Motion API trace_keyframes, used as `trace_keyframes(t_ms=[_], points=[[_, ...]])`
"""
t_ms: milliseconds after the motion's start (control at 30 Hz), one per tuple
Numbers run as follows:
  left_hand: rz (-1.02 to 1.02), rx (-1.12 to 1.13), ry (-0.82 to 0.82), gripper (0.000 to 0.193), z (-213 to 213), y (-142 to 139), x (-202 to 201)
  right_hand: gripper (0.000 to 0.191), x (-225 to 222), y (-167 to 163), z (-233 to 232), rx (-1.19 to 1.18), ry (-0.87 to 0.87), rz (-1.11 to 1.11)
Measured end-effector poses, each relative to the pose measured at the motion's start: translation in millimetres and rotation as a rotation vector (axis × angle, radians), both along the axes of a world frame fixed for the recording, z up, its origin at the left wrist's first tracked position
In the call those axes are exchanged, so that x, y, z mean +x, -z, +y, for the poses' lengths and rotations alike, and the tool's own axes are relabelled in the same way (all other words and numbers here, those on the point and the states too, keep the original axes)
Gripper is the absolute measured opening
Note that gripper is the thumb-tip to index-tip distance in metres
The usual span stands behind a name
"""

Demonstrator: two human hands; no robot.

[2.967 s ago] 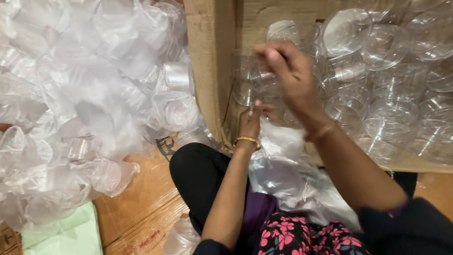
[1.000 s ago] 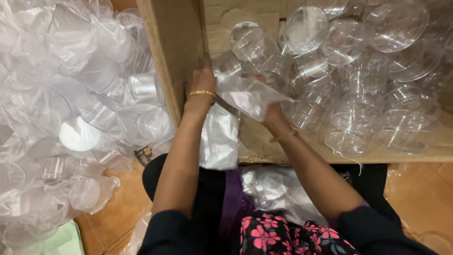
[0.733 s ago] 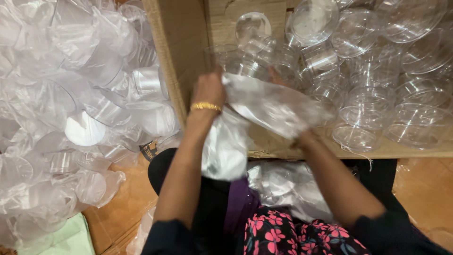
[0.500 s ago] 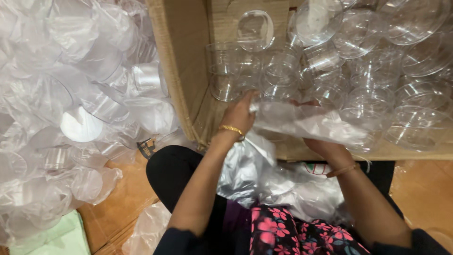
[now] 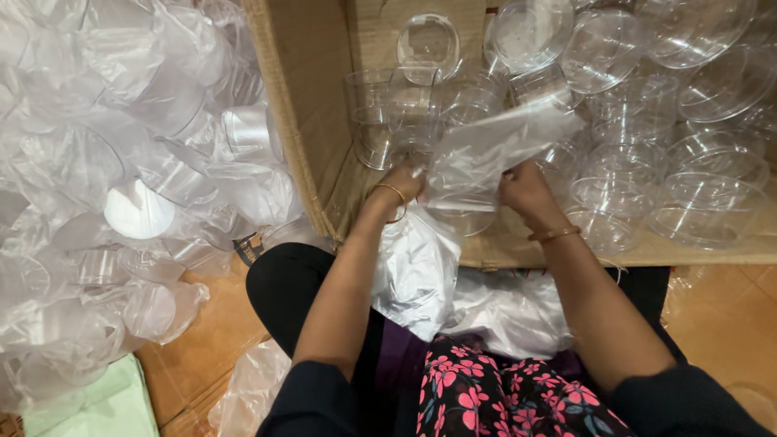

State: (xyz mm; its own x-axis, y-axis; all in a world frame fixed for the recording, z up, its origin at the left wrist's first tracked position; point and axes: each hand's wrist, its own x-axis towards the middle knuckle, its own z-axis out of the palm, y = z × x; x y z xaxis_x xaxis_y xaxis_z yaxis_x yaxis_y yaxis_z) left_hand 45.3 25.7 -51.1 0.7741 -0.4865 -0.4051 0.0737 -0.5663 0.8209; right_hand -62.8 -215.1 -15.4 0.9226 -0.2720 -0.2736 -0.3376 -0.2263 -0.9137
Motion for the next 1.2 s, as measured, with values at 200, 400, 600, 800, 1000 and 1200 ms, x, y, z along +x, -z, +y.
trace_keyframes(t_ms=[200, 400, 600, 800, 1000, 1200], points=[[-0.027, 0.393, 0.131, 0.04, -8, -7, -28, 0.018, -34, 9, -13, -0.355, -0.218, -0.01], [-0.591, -0.288, -0.23, 0.019, -17, -67, -52, 0.034, -29, 12, -28, -0.133, -0.23, -0.301], [-0.872, -0.556, -0.074, 0.027, -8, -131, -57, 0.031, -15, -24, -28, 0.739, -0.214, -0.303], [-0.988, -0.48, 0.016, 0.038, -10, -148, -70, 0.022, -33, -65, 9, 0.589, -0.298, -0.191], [-0.925, -0.496, -0.024, 0.037, -16, -131, -60, 0.052, -39, -122, 44, 0.878, -0.276, 0.055], [-0.332, -0.81, -0.317, 0.026, -20, -73, -27, 0.044, -13, -183, 81, -0.316, -0.625, -0.13]])
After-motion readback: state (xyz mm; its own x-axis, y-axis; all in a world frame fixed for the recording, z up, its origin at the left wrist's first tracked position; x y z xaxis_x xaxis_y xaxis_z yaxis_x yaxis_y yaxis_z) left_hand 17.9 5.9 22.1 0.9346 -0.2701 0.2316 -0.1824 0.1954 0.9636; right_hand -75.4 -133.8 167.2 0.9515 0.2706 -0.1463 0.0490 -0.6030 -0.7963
